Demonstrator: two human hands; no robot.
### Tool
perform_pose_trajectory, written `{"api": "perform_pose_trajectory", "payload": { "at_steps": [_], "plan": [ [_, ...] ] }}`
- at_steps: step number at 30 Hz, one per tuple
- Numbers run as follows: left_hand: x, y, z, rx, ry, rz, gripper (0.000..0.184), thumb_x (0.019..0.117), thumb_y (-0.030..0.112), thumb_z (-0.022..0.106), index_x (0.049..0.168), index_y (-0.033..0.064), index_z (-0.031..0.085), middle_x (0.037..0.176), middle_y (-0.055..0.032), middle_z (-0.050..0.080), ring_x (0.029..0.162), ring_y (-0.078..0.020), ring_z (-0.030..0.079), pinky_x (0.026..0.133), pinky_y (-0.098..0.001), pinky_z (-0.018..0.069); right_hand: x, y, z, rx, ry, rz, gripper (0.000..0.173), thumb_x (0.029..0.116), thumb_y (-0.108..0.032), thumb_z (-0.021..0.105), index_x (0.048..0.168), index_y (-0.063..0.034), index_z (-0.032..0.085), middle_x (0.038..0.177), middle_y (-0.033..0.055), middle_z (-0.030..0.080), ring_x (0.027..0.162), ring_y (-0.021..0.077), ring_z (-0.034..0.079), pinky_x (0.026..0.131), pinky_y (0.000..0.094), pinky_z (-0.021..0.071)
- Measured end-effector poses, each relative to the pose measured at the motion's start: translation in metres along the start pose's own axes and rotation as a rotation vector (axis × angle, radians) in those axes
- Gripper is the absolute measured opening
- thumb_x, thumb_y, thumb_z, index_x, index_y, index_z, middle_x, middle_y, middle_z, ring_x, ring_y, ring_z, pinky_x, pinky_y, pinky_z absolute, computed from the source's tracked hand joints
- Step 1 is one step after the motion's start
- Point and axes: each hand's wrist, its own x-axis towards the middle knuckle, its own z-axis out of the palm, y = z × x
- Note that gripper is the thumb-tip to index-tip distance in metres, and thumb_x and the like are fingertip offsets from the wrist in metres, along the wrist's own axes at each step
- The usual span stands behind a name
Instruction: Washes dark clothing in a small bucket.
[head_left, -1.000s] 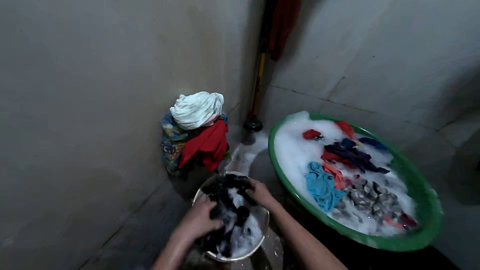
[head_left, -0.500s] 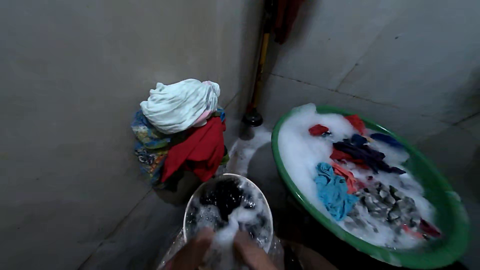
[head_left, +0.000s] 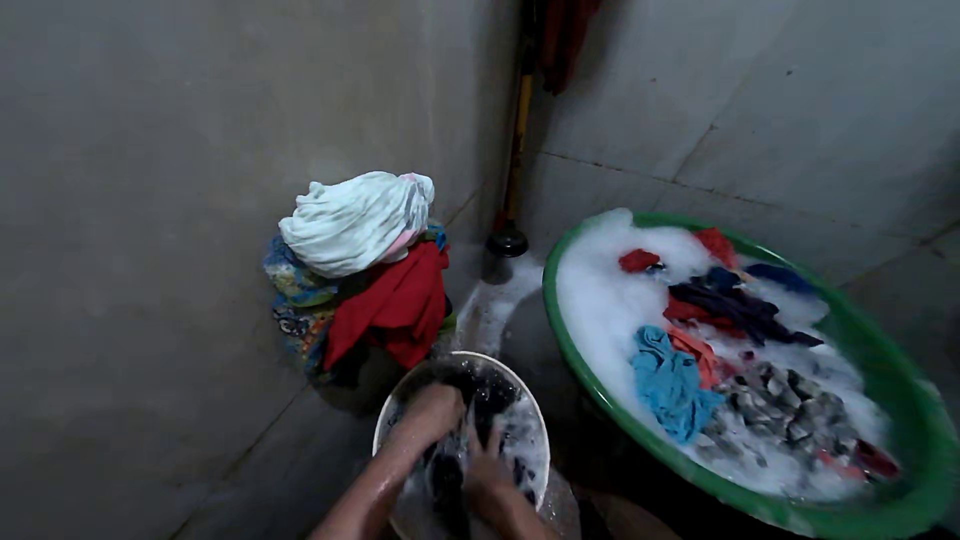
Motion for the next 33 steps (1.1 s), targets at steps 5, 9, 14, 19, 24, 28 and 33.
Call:
{"api": "perform_pose_trajectory", "payload": {
  "at_steps": [5, 9, 14, 19, 24, 28, 33],
  "plan": [
    [0.034, -0.023, 0.052, 0.145, 0.069, 0.015, 0.072, 0.0957, 0.039, 0.071, 0.160, 0.0331, 0.039, 0.174, -0.0122, 0.006, 0.157, -0.0496, 0.004, 0.117, -0.0750, 0.0175, -0.013, 0.025, 0.018, 0.051, -0.082, -0.109, 0.046, 0.1031, -0.014, 0.058, 0.143, 0.0070, 0.053, 0.146, 0.0310, 0.053, 0.138, 0.0445, 0.050, 0.117, 0.0577, 0.0369],
    [-0.002, -0.025, 0.093, 0.187, -0.062, -0.084, 0.056, 0.1031, 0.020, 0.058, 0.157, 0.0263, 0.044, 0.174, -0.0125, 0.009, 0.155, -0.0536, 0.008, 0.117, -0.0762, 0.0182, 0.022, 0.028, -0.014, -0.069, -0.140, 0.066, 0.055, 0.1013, -0.032, 0.063, 0.143, 0.0026, 0.054, 0.149, 0.0275, 0.052, 0.141, 0.0435, 0.047, 0.115, 0.0610, 0.0365],
    [-0.039, -0.020, 0.114, 0.077, -0.236, -0.168, 0.045, 0.1042, 0.022, 0.055, 0.138, -0.0083, 0.057, 0.146, -0.0294, 0.054, 0.137, -0.0475, 0.050, 0.113, -0.0606, 0.0397, 0.010, 0.011, -0.036, -0.203, -0.233, -0.032, 0.055, 0.1026, -0.036, 0.059, 0.144, 0.0006, 0.053, 0.144, 0.0291, 0.055, 0.136, 0.0475, 0.050, 0.109, 0.0675, 0.0390],
    [-0.028, -0.032, 0.106, 0.064, -0.322, -0.058, 0.044, 0.1087, 0.015, 0.049, 0.143, -0.0119, 0.049, 0.151, -0.0321, 0.047, 0.144, -0.0468, 0.041, 0.120, -0.0561, 0.0311, 0.040, -0.001, -0.077, -0.017, -0.037, -0.180, 0.035, 0.1017, -0.021, 0.059, 0.129, -0.0008, 0.067, 0.132, 0.0251, 0.064, 0.126, 0.0411, 0.060, 0.106, 0.0625, 0.0449],
    [-0.005, -0.056, 0.100, -0.158, -0.133, -0.175, 0.041, 0.1090, 0.019, 0.049, 0.140, -0.0069, 0.056, 0.147, -0.0245, 0.055, 0.141, -0.0358, 0.049, 0.120, -0.0465, 0.0347, 0.046, 0.000, -0.053, -0.092, 0.130, -0.047, 0.060, 0.0992, -0.002, 0.054, 0.156, -0.0200, 0.046, 0.171, 0.0137, 0.019, 0.148, 0.0549, 0.027, 0.110, 0.0722, 0.0355],
    [0.053, -0.049, 0.049, -0.036, -0.079, -0.254, 0.045, 0.1053, 0.028, 0.054, 0.138, -0.0042, 0.059, 0.143, -0.0274, 0.057, 0.136, -0.0425, 0.052, 0.113, -0.0617, 0.0378, 0.022, 0.012, -0.006, -0.017, 0.004, 0.001, 0.050, 0.1075, -0.017, 0.045, 0.156, -0.0076, 0.042, 0.163, 0.0247, 0.032, 0.149, 0.0483, 0.032, 0.117, 0.0644, 0.0331],
    [0.048, -0.020, 0.067, 0.100, 0.093, 0.069, 0.054, 0.0991, 0.008, 0.059, 0.151, 0.0193, 0.052, 0.169, -0.0148, 0.025, 0.149, -0.0429, 0.036, 0.115, -0.0621, 0.0364, 0.020, 0.034, 0.017, -0.007, 0.030, -0.090, 0.054, 0.1068, -0.031, 0.050, 0.152, -0.0006, 0.047, 0.157, 0.0235, 0.045, 0.147, 0.0411, 0.040, 0.121, 0.0608, 0.0295]
  ]
}}
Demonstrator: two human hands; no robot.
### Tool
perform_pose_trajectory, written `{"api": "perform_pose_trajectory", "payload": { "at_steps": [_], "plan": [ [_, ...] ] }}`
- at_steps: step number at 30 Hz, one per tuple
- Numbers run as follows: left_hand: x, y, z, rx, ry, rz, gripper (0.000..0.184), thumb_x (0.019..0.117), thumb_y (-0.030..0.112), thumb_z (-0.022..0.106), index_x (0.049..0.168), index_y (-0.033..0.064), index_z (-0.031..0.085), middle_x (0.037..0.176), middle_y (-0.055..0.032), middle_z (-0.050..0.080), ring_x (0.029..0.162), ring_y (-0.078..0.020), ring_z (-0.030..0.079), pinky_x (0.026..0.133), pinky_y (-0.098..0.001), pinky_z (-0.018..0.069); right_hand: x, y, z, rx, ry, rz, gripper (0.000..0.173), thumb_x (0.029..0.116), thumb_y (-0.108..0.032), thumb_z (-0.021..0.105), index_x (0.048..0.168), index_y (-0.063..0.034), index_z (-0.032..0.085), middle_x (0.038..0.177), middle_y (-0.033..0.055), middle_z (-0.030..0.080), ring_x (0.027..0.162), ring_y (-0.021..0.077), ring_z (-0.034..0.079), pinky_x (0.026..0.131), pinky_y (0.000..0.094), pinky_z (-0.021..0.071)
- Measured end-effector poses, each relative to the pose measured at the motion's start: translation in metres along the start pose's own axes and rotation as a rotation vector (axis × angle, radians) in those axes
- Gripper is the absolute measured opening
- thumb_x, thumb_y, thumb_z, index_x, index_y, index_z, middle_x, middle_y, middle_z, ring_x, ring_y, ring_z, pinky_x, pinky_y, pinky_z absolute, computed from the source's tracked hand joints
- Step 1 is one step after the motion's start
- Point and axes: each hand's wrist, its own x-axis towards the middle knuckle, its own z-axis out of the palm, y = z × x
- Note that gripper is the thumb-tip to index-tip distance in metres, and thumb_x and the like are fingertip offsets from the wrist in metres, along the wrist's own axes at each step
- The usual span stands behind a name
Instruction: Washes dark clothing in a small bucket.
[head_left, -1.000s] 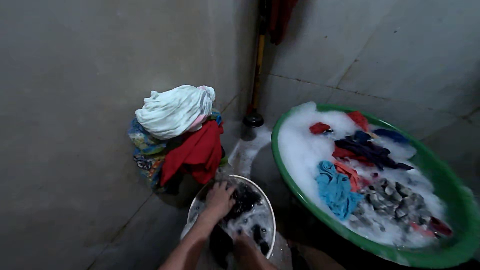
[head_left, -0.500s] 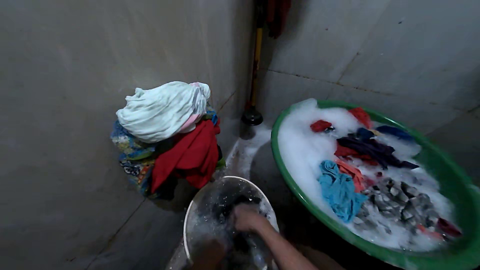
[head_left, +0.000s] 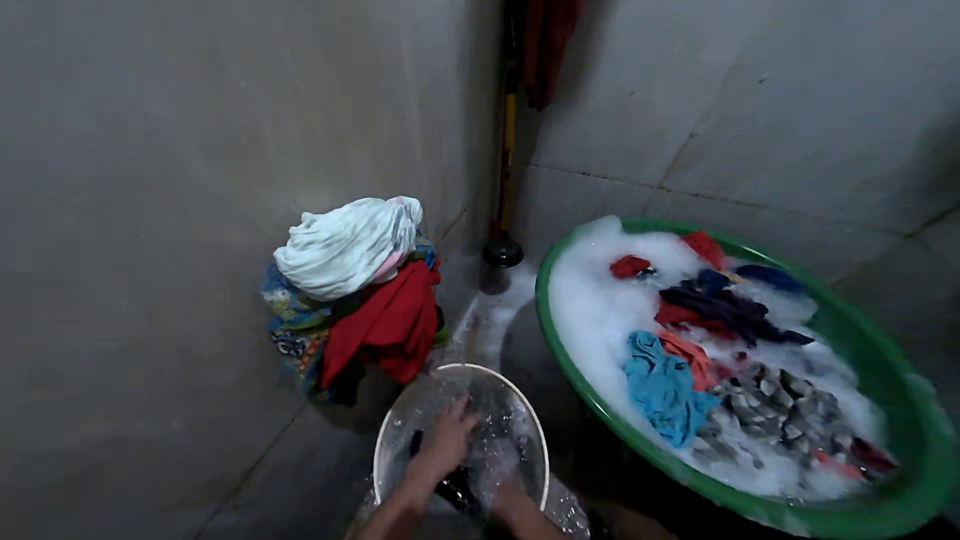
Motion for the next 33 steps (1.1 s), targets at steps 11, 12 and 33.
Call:
{"api": "perform_pose_trajectory", "payload": {
  "at_steps": [11, 12, 33],
  "plan": [
    [-0.092, -0.016, 0.036, -0.143, -0.188, -0.074, 0.043, 0.0991, 0.023, 0.067, 0.136, 0.0009, 0.062, 0.141, -0.0279, 0.057, 0.134, -0.0445, 0.053, 0.112, -0.0625, 0.0402, -0.079, -0.011, -0.100, 0.630, 0.237, -0.070, 0.019, 0.0920, 0.001, 0.065, 0.110, 0.0072, 0.062, 0.105, 0.0208, 0.062, 0.098, 0.0290, 0.060, 0.088, 0.0475, 0.0503],
    [-0.095, -0.019, 0.037, -0.271, -0.147, -0.042, 0.037, 0.0989, 0.021, 0.067, 0.128, -0.0009, 0.067, 0.132, -0.0270, 0.064, 0.126, -0.0418, 0.059, 0.109, -0.0599, 0.0436, -0.100, -0.027, -0.123, 0.716, 0.319, -0.092, 0.010, 0.0913, 0.004, 0.062, 0.101, 0.0041, 0.059, 0.095, 0.0140, 0.057, 0.087, 0.0226, 0.056, 0.079, 0.0417, 0.0487],
    [-0.263, 0.081, -0.231, -0.248, 1.345, 0.353, 0.020, 0.0838, 0.010, 0.080, 0.092, -0.0043, 0.069, 0.128, -0.0241, 0.061, 0.118, -0.0429, 0.057, 0.096, -0.0625, 0.0460, -0.297, -0.166, -0.338, 1.489, 0.780, -1.270, 0.010, 0.1065, -0.008, 0.049, 0.103, -0.0121, 0.040, 0.092, 0.0058, 0.058, 0.084, 0.0174, 0.062, 0.080, 0.0407, 0.0575]
  ]
}}
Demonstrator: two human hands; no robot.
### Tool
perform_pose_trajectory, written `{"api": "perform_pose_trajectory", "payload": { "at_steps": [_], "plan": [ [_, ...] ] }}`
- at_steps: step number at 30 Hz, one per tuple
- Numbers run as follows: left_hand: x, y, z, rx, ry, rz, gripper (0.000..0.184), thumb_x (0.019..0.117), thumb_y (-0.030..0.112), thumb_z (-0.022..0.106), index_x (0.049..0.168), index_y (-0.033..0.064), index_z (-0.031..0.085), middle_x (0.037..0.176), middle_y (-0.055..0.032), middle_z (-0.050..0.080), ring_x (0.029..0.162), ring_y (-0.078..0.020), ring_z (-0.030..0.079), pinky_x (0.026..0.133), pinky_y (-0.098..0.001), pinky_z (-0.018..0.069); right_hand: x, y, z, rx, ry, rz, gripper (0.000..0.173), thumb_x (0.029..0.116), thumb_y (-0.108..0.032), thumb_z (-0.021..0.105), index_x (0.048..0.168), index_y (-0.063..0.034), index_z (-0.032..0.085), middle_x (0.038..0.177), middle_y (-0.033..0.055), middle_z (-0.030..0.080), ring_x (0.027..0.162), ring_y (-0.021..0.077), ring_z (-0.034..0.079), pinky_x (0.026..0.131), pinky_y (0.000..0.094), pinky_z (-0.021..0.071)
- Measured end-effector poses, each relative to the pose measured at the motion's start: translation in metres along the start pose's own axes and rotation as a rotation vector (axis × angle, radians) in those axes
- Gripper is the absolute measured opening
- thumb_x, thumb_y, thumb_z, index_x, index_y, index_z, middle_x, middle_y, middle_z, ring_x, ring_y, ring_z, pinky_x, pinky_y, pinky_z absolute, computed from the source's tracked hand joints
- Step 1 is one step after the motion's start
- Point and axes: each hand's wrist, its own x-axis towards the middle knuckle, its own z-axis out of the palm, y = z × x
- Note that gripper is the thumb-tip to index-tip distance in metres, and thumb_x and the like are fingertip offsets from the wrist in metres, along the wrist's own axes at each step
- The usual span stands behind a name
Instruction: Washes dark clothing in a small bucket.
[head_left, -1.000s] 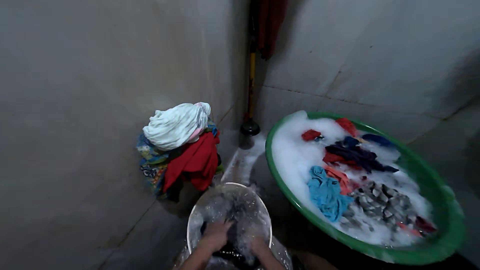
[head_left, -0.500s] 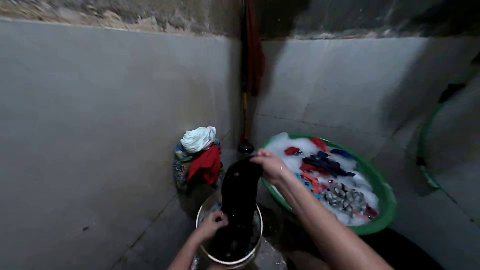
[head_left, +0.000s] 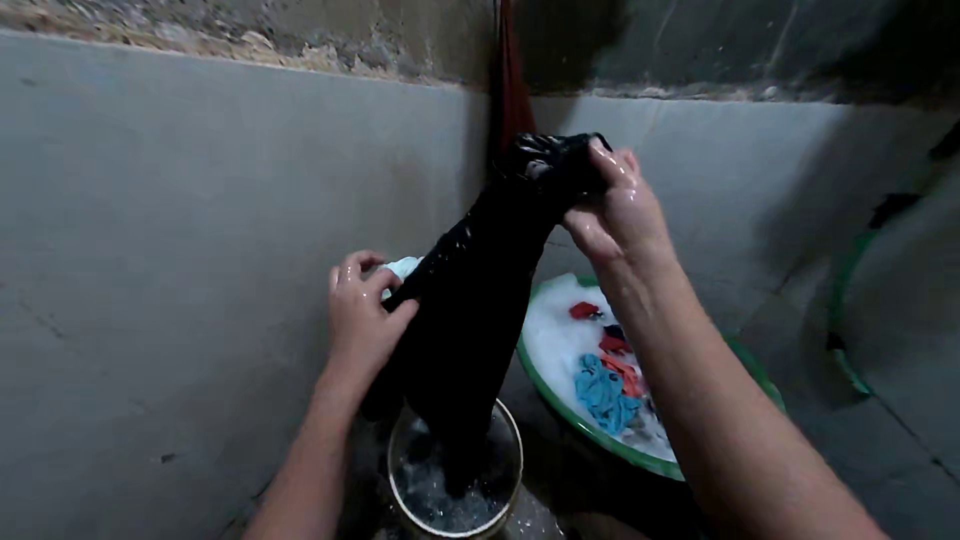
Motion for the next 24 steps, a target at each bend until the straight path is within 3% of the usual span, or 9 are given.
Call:
{"api": "perform_pose_trajectory", "payload": {
  "at_steps": [3, 5, 8, 10, 14, 16, 19, 21, 24],
  "plan": [
    [-0.033, -0.027, 0.028, -0.366, -0.166, -0.156, 0.039, 0.0834, -0.002, 0.077, 0.116, 0.0048, 0.056, 0.112, -0.0049, 0.069, 0.098, -0.0133, 0.069, 0.084, -0.0354, 0.0603, -0.022, 0.050, -0.065, -0.263, -0.093, 0.005, 0.013, 0.1010, -0.004, 0.049, 0.104, -0.0161, 0.046, 0.085, -0.0054, 0.065, 0.075, 0.0059, 0.064, 0.070, 0.0275, 0.0575],
    [-0.066, -0.055, 0.057, -0.278, -0.439, -0.359, 0.044, 0.0889, 0.001, 0.074, 0.131, 0.0022, 0.060, 0.115, -0.0153, 0.070, 0.105, -0.0257, 0.069, 0.094, -0.0466, 0.0575, -0.051, 0.094, -0.120, -0.616, -0.200, 0.172, 0.028, 0.0907, 0.003, 0.054, 0.114, -0.0104, 0.052, 0.092, -0.0028, 0.064, 0.076, 0.0055, 0.064, 0.068, 0.0259, 0.0574],
    [-0.118, -0.098, 0.109, 0.054, -0.834, -0.630, 0.045, 0.0937, -0.002, 0.059, 0.138, -0.0006, 0.060, 0.140, -0.0254, 0.059, 0.132, -0.0391, 0.056, 0.112, -0.0554, 0.0430, -0.094, 0.170, -0.185, -1.182, -0.537, 0.605, 0.045, 0.0937, 0.004, 0.062, 0.138, -0.0011, 0.056, 0.130, 0.0179, 0.064, 0.115, 0.0265, 0.064, 0.099, 0.0445, 0.0542],
    [-0.158, -0.125, 0.145, 0.193, -1.081, -0.668, 0.055, 0.0948, 0.001, 0.060, 0.149, 0.0076, 0.052, 0.157, -0.0218, 0.044, 0.144, -0.0442, 0.042, 0.115, -0.0641, 0.0357, -0.126, 0.225, -0.208, -1.372, -0.800, 0.898, 0.066, 0.0945, -0.010, 0.070, 0.155, -0.0100, 0.044, 0.158, 0.0231, 0.042, 0.143, 0.0377, 0.045, 0.117, 0.0537, 0.0389],
    [-0.220, -0.135, 0.195, 0.325, -1.433, -0.672, 0.088, 0.0968, 0.024, 0.064, 0.164, 0.0456, 0.011, 0.171, -0.0072, -0.022, 0.149, -0.0625, -0.016, 0.105, -0.0905, -0.0016, -0.194, 0.303, -0.238, -1.445, -0.974, 1.260, 0.109, 0.0853, -0.031, 0.085, 0.167, -0.0326, 0.012, 0.171, 0.0242, -0.005, 0.151, 0.0581, 0.016, 0.113, 0.0754, 0.0304],
    [-0.234, -0.140, 0.211, 0.378, -1.406, -0.647, 0.087, 0.0970, 0.025, 0.065, 0.164, 0.0456, 0.012, 0.172, -0.0108, -0.019, 0.149, -0.0652, -0.007, 0.107, -0.0894, 0.0022, -0.210, 0.325, -0.255, -1.464, -0.940, 1.258, 0.113, 0.0843, -0.024, 0.085, 0.167, -0.0342, 0.008, 0.172, 0.0225, -0.003, 0.151, 0.0548, 0.022, 0.113, 0.0708, 0.0346],
    [-0.238, -0.150, 0.228, 0.404, -1.425, -0.641, 0.080, 0.1015, 0.016, 0.059, 0.165, 0.0390, 0.016, 0.173, -0.0176, 0.004, 0.152, -0.0565, 0.017, 0.113, -0.0758, 0.0268, -0.215, 0.343, -0.275, -1.413, -0.915, 1.318, 0.075, 0.1017, -0.012, 0.060, 0.166, -0.0161, 0.020, 0.169, 0.0216, 0.023, 0.152, 0.0428, 0.031, 0.121, 0.0613, 0.0303],
    [-0.235, -0.152, 0.229, 0.328, -1.444, -0.673, 0.058, 0.1058, 0.016, 0.052, 0.161, 0.0154, 0.035, 0.163, -0.0248, 0.033, 0.145, -0.0499, 0.038, 0.114, -0.0658, 0.0360, -0.213, 0.346, -0.273, -1.449, -0.845, 1.384, 0.051, 0.1077, -0.021, 0.051, 0.154, -0.0020, 0.042, 0.155, 0.0255, 0.046, 0.143, 0.0425, 0.045, 0.117, 0.0609, 0.0353],
    [-0.233, -0.151, 0.213, 0.144, -1.543, -0.706, 0.045, 0.1116, 0.018, 0.040, 0.148, -0.0088, 0.046, 0.150, -0.0304, 0.049, 0.141, -0.0443, 0.047, 0.118, -0.0542, 0.0355, -0.215, 0.342, -0.261, -1.474, -0.781, 1.457, 0.053, 0.1079, -0.025, 0.051, 0.150, 0.0063, 0.044, 0.156, 0.0277, 0.044, 0.147, 0.0427, 0.040, 0.121, 0.0584, 0.0303]
  ]
}}
